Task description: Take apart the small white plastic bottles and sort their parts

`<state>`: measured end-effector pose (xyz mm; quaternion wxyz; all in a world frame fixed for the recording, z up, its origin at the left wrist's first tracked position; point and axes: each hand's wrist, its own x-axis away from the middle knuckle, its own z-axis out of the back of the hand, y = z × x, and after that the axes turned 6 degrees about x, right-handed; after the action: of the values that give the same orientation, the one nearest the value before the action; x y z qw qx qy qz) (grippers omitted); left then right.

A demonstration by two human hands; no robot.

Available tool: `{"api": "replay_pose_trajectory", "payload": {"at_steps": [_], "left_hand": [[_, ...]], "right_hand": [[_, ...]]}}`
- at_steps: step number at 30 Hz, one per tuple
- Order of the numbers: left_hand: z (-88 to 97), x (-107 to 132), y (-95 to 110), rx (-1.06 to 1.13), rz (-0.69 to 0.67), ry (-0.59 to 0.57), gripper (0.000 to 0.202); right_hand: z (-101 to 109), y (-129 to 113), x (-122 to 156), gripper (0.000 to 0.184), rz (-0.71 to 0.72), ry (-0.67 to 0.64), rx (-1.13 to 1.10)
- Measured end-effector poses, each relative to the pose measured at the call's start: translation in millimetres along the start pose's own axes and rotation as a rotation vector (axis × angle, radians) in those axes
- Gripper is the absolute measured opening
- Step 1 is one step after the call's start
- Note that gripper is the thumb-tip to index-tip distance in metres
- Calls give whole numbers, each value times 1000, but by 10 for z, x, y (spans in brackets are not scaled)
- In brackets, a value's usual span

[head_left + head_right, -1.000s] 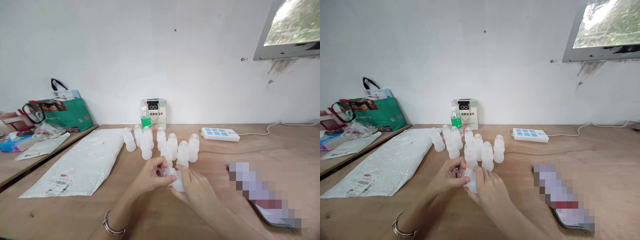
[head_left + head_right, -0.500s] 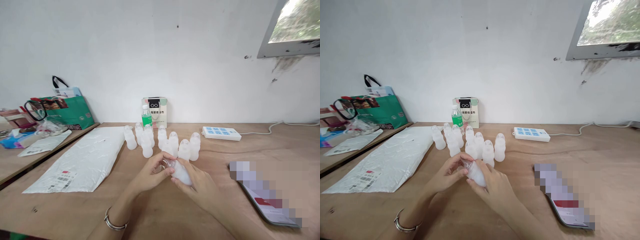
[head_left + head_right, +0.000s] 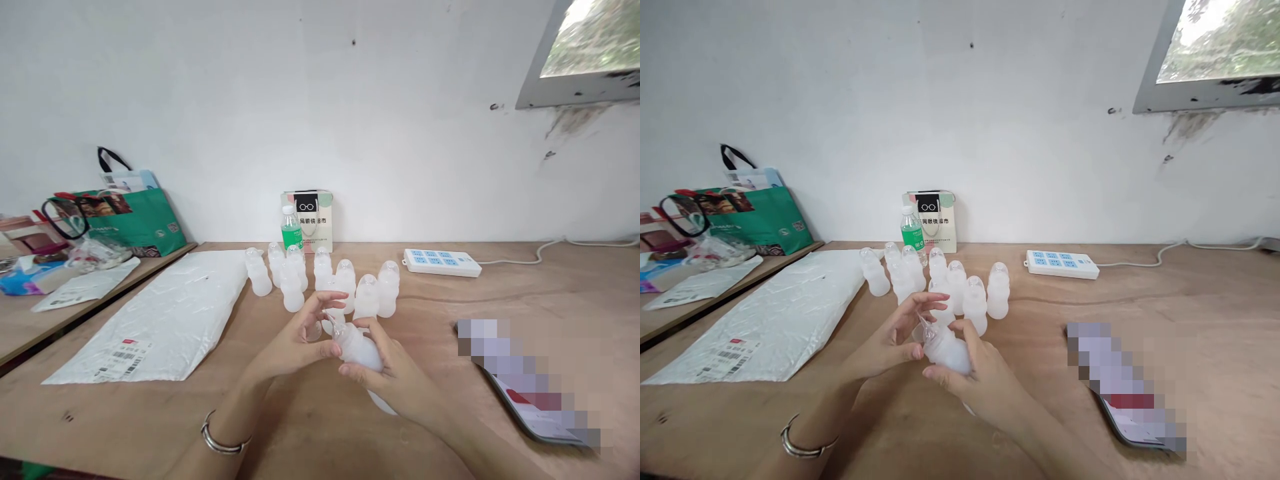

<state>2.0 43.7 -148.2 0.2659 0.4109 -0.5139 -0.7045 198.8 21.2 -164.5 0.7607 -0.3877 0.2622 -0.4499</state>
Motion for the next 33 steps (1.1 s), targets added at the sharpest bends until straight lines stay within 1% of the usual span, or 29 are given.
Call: {"api": "replay_pose_trajectory", "payload": {"at_steps": [2,3,5,7,9,12,13,15,16,17,18,19,21,23,25,27,29,31,33], "left_hand": [[27,-17,-34,5,45,23,68],[50,-24,-42,7,59,27,68],[98,-36,-41,8,52,57,64],[119,-43,-24,-1,10,92,59],[92,-42,2,-34,-29,117,56],[12,-19,64,-108,-5,114,44],[-4,-6,88,-126,12,89,39],[-4,22,131,-129,29,-23,32],[7,33,143,-112,25,-92,34],[20,40,146,-80,14,-152,41],[32,44,139,-37,-6,-191,49],[38,42,122,6,-36,-202,58],[39,30,75,49,-86,-149,75],[38,15,38,39,-99,-85,80],[54,8,32,25,-86,-44,70],[81,7,49,43,-92,-35,59],[95,4,65,71,-110,-53,59],[77,-6,65,65,-100,-77,61],[38,-19,57,13,-65,-61,54]], "right_hand": [[-1,-8,-5,48,-33,-2,-9],[3,-15,-5,50,-42,-3,-21],[10,-36,0,49,-58,10,-52],[11,-61,12,45,-71,32,-84],[4,-80,27,46,-69,50,-101],[-10,-85,50,50,-77,8,-159],[-12,-81,55,50,-89,-28,-208],[-13,-72,60,53,-118,-134,-359],[-13,-68,61,56,-126,-182,-437],[-14,-66,60,58,-127,-209,-491],[-16,-65,59,59,-126,-212,-515],[-19,-66,59,59,-125,-200,-514],[-25,-67,62,55,-127,-172,-478],[-28,-60,67,52,-119,-180,-487],[-25,-44,69,51,-93,-191,-519],[-22,-26,67,50,-76,-182,-538],[-24,-19,63,51,-89,-181,-538],[-29,-26,57,52,-115,-180,-539],[-36,-39,50,52,-139,-164,-544]]}}
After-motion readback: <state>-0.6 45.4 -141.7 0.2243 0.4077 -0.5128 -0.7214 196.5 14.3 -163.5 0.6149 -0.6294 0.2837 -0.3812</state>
